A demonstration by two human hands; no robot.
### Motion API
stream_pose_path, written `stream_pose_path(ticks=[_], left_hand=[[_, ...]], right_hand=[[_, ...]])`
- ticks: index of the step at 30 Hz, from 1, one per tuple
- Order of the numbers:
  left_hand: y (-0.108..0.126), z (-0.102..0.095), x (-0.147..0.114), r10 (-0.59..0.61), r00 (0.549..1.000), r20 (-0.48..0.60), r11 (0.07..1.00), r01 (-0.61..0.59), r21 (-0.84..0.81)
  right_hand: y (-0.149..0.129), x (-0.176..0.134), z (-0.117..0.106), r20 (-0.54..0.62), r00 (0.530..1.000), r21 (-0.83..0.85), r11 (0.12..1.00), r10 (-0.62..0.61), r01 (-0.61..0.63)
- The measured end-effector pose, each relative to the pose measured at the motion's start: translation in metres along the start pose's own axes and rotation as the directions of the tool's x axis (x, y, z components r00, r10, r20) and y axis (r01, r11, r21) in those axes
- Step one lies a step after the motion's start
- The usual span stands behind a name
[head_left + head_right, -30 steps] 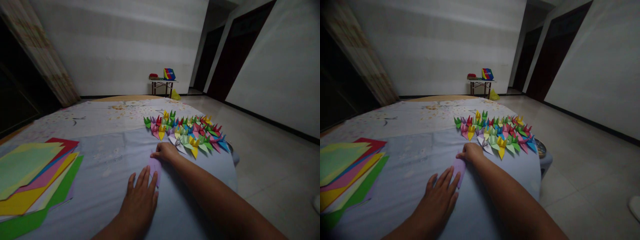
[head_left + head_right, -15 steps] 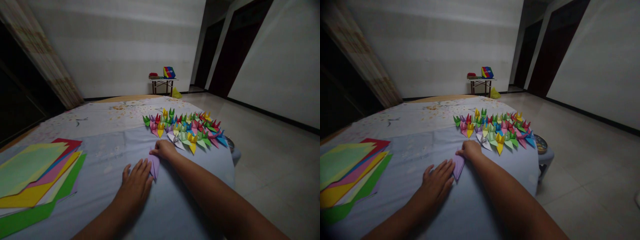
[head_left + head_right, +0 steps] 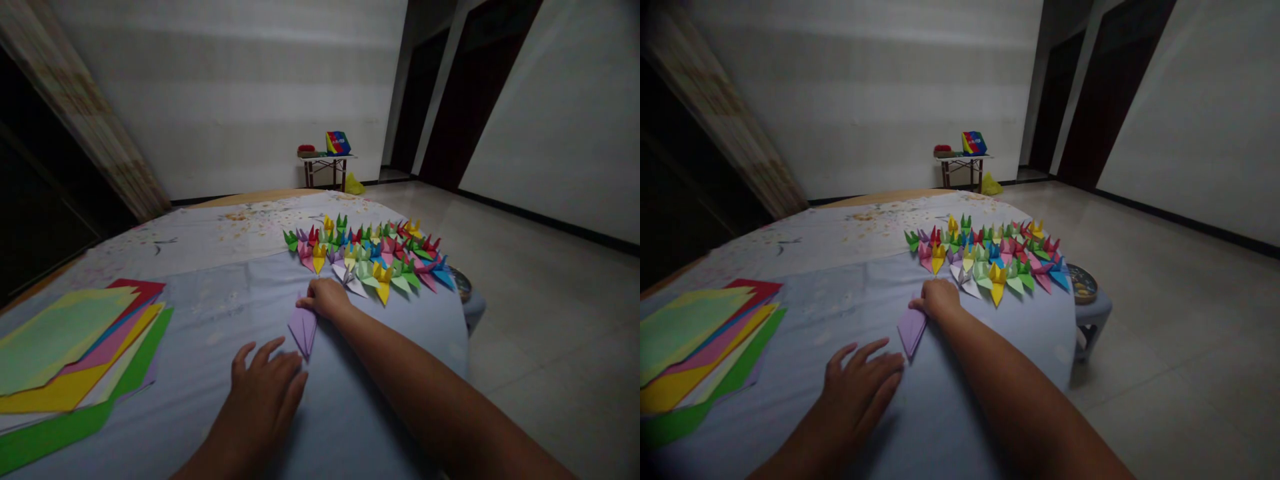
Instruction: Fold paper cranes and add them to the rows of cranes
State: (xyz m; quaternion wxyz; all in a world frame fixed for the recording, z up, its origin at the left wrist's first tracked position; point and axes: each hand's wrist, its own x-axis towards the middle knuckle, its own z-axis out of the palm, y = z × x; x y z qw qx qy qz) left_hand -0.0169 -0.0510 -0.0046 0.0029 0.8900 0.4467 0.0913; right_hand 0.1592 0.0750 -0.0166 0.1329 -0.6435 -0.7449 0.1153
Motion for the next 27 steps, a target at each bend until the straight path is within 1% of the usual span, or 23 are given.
stream_pose_path(ticks=[2,4,5,7,9,13,20,23,27], left_hand=[[-0.002,-0.003,0.01,-0.035,0.996,-0.08,0.999,0.038,0.026],[-0.003,0.001,0.02,-0.024,0.994,-0.111,0.998,0.03,0.055],[-0.004,0.005,0.024,-0.011,0.994,-0.108,0.997,0.019,0.068],[-0.004,0.014,0.027,0.024,0.999,-0.045,0.997,-0.021,0.075],[-0.004,0.021,0.026,0.028,0.999,0.018,0.997,-0.029,0.072],[-0.003,0.025,0.019,0.005,0.996,0.085,0.998,-0.01,0.056],[-0.003,0.023,0.019,0.034,0.997,0.064,0.999,-0.034,-0.004],[-0.007,0.021,0.02,0.037,0.997,0.074,0.998,-0.034,-0.05],[-0.016,0.017,0.02,0.04,0.993,0.107,0.993,-0.028,-0.111]], right_hand=[[0.0,0.0,-0.001,0.0,1.0,-0.002,1.0,0.0,0.0],[0.0,0.0,-0.001,0.0,1.0,-0.005,1.0,-0.001,0.001],[-0.001,-0.001,-0.001,0.002,1.0,-0.007,1.0,-0.002,0.002],[-0.001,-0.001,-0.002,0.005,1.0,-0.01,1.0,-0.003,0.003],[-0.002,0.0,-0.001,0.007,1.0,-0.011,1.0,-0.008,0.008],[-0.001,0.0,-0.002,0.011,0.999,-0.003,0.999,-0.033,0.033],[0.015,-0.014,-0.011,0.053,0.987,0.073,0.986,-0.152,0.148],[0.022,-0.02,-0.009,0.045,0.985,0.127,0.979,-0.166,0.159],[0.025,-0.023,-0.006,0.024,0.985,0.177,0.971,-0.17,0.163]])
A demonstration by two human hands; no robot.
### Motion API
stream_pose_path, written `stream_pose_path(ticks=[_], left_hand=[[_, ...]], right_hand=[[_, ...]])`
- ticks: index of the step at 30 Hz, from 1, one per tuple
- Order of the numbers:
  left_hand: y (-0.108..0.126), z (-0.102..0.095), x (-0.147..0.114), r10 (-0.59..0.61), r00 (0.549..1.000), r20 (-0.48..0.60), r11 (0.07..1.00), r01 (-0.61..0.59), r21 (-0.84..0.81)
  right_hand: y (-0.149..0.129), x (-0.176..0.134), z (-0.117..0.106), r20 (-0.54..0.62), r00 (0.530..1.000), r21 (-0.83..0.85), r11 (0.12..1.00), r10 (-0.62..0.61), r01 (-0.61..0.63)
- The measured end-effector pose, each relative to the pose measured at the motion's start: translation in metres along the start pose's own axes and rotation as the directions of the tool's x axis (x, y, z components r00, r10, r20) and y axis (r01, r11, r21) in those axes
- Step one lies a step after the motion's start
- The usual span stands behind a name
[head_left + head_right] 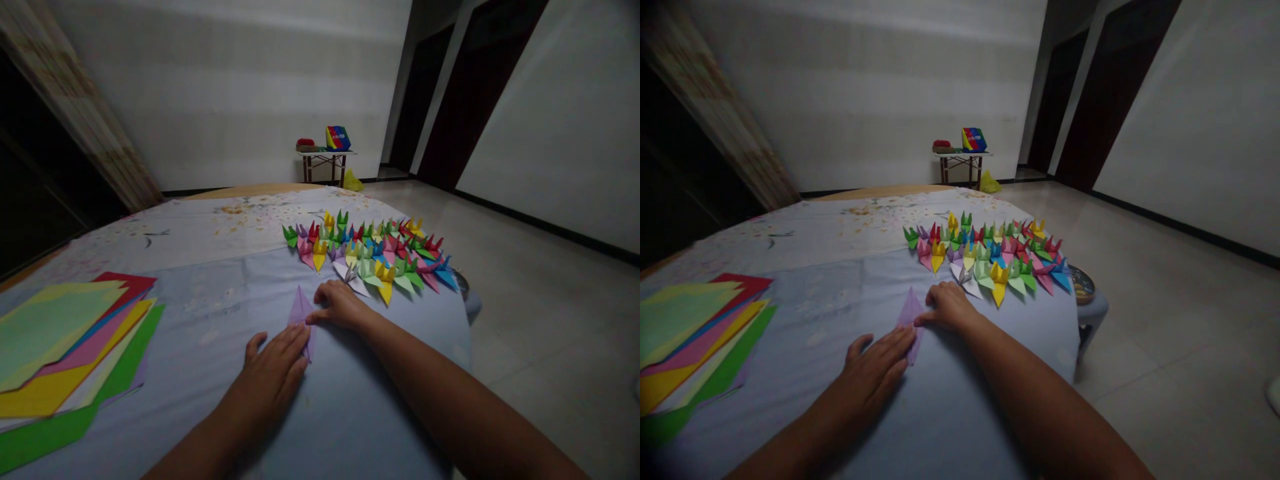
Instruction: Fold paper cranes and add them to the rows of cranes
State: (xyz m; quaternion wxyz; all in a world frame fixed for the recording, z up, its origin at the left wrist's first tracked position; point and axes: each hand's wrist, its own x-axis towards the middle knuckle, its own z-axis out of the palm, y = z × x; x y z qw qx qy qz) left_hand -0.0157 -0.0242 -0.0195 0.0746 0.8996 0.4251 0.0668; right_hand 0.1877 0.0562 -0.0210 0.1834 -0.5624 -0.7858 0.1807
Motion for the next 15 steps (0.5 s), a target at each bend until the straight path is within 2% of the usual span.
stream_pose_path(ticks=[5,15], left_hand=[[-0.0075,-0.0027,-0.0004,0.041,0.998,0.045,0.999,-0.041,-0.006],[-0.0056,-0.0004,0.0005,0.046,0.999,0.021,0.999,-0.047,0.022]], right_hand=[[-0.0001,0.0001,-0.001,-0.015,0.999,0.025,0.999,-0.029,0.03],[-0.0005,0.0006,-0.0027,0.015,0.999,0.022,0.999,-0.04,0.04]])
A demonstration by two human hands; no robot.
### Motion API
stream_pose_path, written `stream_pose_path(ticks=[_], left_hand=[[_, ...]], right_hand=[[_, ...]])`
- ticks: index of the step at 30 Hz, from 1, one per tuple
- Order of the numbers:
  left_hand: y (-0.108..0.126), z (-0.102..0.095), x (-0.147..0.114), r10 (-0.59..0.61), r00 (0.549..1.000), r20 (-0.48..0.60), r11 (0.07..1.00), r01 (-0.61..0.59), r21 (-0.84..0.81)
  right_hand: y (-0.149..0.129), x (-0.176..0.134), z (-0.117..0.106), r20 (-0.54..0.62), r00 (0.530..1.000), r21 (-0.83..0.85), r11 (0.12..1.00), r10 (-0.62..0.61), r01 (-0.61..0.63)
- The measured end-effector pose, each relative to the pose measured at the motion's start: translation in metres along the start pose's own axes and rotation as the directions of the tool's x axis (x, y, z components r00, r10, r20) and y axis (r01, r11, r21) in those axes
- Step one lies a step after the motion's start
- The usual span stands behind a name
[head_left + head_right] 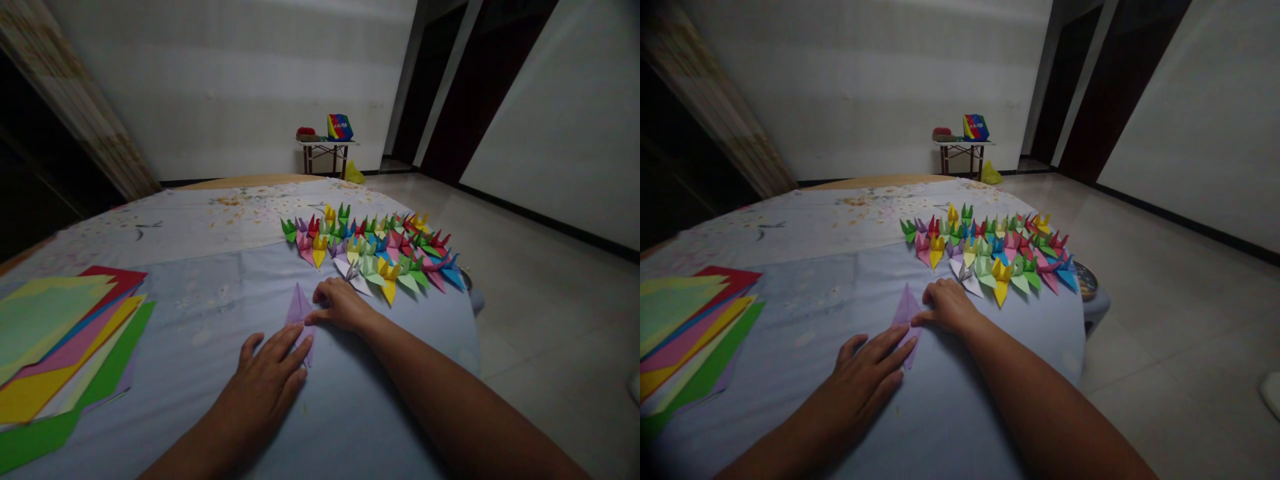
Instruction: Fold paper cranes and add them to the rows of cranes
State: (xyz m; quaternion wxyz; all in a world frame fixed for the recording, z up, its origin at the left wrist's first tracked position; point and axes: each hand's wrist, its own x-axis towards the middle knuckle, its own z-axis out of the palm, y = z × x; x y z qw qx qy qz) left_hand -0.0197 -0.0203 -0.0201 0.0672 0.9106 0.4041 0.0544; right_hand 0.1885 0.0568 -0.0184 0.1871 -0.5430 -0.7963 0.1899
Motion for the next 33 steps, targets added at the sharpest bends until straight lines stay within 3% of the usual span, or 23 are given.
stream_pose_path(ticks=[10,23,33], left_hand=[[0.001,0.002,0.003,-0.007,0.999,-0.033,1.0,0.008,0.029],[0.003,0.005,0.002,-0.001,0.999,-0.049,0.999,0.002,0.032],[0.004,0.009,0.002,-0.013,0.998,-0.065,0.998,0.017,0.057]], right_hand=[[-0.003,0.006,0.001,0.003,1.0,-0.013,1.0,0.023,-0.023],[-0.011,0.04,0.003,0.056,0.965,-0.168,0.955,0.257,-0.245],[-0.009,0.046,0.001,0.091,0.964,-0.08,0.967,0.249,-0.242]])
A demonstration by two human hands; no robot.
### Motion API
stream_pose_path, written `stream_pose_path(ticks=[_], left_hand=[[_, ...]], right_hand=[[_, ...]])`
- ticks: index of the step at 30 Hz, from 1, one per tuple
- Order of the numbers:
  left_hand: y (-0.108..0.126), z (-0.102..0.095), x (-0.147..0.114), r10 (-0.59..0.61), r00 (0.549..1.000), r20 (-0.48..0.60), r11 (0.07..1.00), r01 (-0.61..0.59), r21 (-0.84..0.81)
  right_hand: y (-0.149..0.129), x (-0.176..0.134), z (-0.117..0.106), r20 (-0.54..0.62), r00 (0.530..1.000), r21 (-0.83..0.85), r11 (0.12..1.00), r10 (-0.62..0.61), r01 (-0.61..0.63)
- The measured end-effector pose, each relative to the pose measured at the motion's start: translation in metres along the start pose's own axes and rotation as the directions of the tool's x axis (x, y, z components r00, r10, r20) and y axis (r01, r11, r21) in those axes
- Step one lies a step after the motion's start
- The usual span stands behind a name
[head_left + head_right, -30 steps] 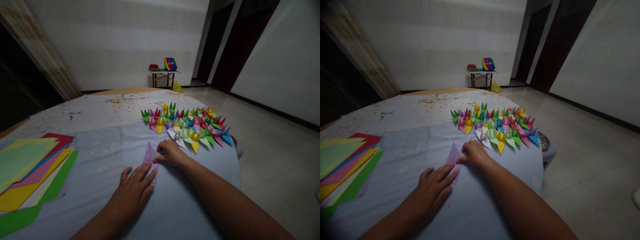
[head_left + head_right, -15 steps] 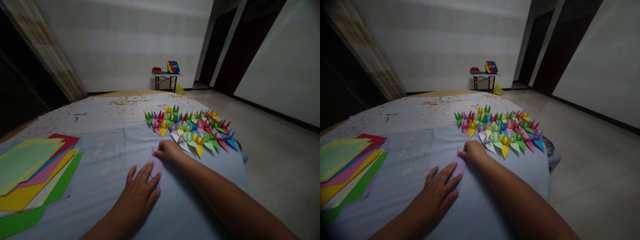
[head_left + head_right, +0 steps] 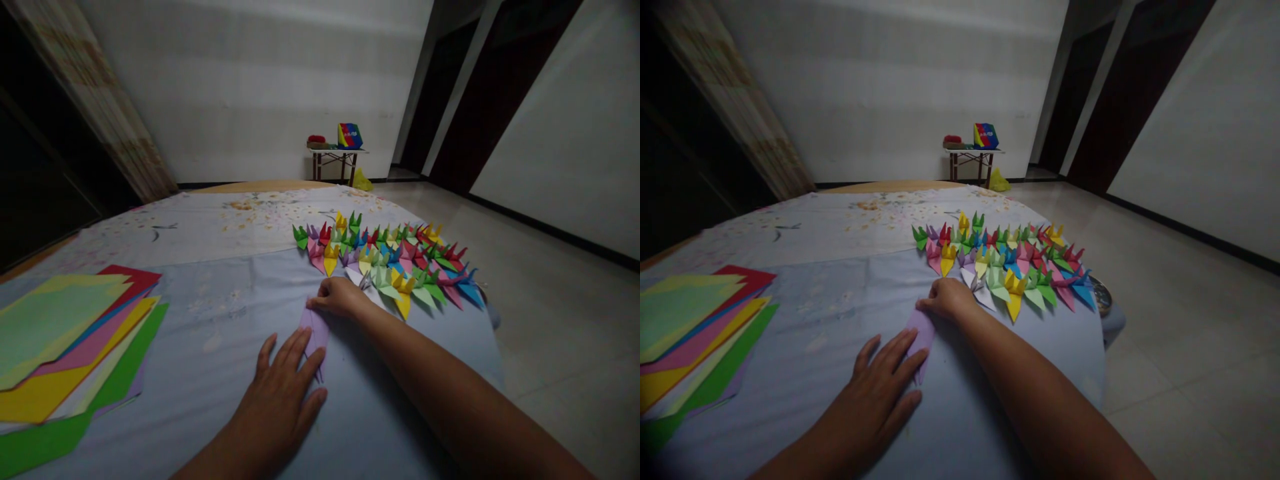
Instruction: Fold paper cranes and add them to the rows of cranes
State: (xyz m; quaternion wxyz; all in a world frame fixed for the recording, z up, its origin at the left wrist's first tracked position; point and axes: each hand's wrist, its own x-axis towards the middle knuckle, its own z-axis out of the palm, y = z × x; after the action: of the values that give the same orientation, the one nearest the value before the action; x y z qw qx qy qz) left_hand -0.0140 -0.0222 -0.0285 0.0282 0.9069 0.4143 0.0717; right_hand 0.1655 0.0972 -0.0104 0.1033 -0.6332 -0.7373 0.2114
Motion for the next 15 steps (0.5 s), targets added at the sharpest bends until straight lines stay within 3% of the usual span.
stream_pose_path(ticks=[15], left_hand=[[-0.0001,0.0011,0.0019,0.008,1.0,0.011,1.0,-0.007,-0.024]], right_hand=[[-0.0054,-0.0002,0.0019,-0.044,0.998,-0.078,0.996,0.04,-0.044]])
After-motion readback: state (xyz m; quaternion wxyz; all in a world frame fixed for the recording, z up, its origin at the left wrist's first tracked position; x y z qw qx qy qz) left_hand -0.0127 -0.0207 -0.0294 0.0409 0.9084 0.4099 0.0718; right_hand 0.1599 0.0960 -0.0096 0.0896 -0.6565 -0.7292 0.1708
